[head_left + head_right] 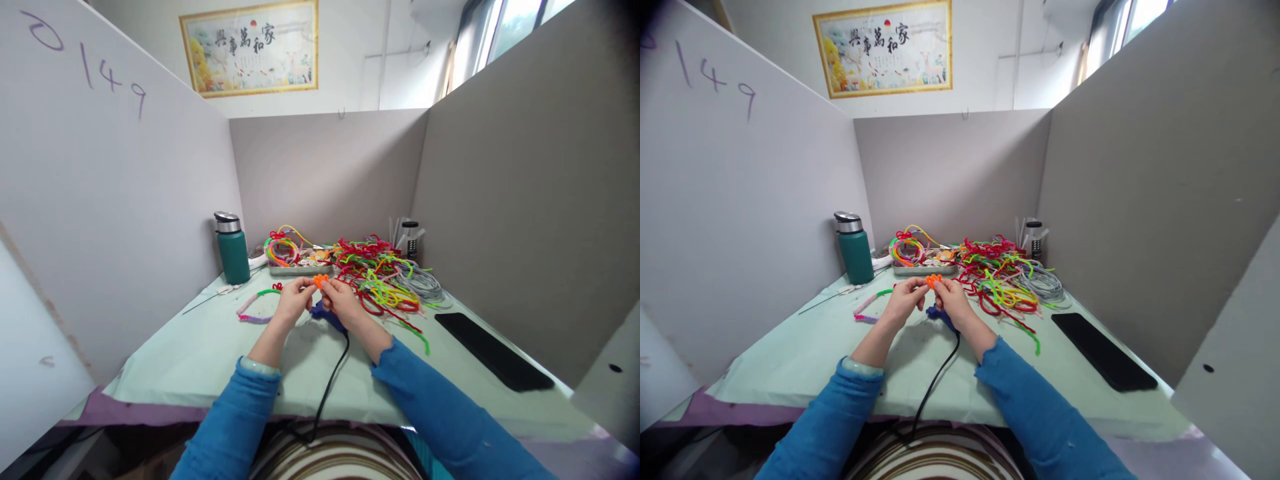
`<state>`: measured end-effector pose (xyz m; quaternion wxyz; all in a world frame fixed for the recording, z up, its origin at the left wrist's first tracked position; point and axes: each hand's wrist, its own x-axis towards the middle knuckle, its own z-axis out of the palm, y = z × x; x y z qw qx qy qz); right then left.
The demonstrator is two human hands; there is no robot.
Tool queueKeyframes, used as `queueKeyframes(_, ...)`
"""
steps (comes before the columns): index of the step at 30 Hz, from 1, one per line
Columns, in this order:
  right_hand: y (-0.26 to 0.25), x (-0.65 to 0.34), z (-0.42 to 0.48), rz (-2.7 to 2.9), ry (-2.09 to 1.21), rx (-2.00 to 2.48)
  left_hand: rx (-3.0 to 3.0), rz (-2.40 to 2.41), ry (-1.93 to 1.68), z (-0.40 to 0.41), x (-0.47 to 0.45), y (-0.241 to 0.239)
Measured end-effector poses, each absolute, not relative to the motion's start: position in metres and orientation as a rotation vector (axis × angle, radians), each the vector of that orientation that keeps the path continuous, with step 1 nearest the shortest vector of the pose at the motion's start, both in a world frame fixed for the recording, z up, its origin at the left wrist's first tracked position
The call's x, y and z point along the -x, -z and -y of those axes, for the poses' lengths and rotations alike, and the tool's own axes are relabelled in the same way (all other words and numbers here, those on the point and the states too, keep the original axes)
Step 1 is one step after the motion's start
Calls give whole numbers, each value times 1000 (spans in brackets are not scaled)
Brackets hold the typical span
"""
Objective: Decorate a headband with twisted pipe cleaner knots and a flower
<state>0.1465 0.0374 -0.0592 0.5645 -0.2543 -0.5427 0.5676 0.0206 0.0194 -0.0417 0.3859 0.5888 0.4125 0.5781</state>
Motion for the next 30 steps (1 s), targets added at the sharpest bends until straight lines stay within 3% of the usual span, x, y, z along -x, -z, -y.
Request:
queueKeyframes(8,56,-148,-34,1158,-1544,489,-1382,-996,-1500,-19,-24,44)
queueKeyframes(16,60,-143,-42,1085,-1261,645,-1418,-1212,-1517,-25,-26,52)
queueKeyframes(30,69,-142,-49,1274,-781,852,-1350,-1176,-1496,-21,-31,48)
